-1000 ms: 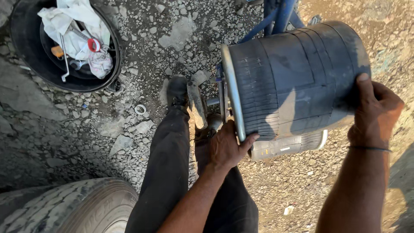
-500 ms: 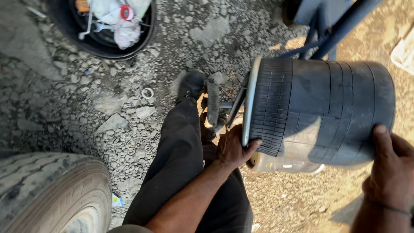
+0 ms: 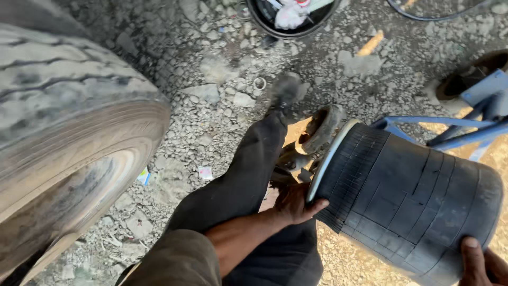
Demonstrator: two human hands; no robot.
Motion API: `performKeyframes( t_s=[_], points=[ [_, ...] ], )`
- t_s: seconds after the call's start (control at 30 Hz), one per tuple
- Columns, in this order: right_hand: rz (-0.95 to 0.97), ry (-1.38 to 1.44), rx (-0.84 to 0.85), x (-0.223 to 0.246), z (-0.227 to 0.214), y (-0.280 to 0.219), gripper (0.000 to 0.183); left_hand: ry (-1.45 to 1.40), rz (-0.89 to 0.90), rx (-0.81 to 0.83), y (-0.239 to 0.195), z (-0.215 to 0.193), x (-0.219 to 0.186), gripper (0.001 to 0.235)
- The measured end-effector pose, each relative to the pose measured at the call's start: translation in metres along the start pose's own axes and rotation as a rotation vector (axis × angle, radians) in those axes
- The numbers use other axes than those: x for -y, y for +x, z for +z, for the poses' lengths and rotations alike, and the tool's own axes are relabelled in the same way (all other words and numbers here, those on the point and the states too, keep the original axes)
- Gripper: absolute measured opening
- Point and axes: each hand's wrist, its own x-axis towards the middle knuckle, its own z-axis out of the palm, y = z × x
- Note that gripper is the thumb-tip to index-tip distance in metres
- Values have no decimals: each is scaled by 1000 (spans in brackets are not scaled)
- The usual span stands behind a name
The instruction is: The person moves a metal tank into position, then wraps white thread seal tape around a pipe fitting and screws it into the tank. They repeat the taping and screwing process on a second fitting using a wrench to tighten it.
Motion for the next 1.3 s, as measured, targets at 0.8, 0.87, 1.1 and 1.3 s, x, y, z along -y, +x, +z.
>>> performKeyframes(
  t_s=[0.8, 0.87, 1.1, 1.3],
  points=[
    [-769, -683, 403, 319, 396, -95, 45, -524, -719, -723, -48, -161, 153, 74],
    [-1036, -445, 449, 370, 436, -106, 34, -635, -760, -748, -20, -174, 164, 76],
    [-1394, -441, 566, 527, 573, -133, 18, -814, -523, -754, 80, -273, 217, 94],
    [-1623, -82, 537, 532, 629, -134, 10, -146, -684, -1026, 97, -334, 199, 69]
  ],
)
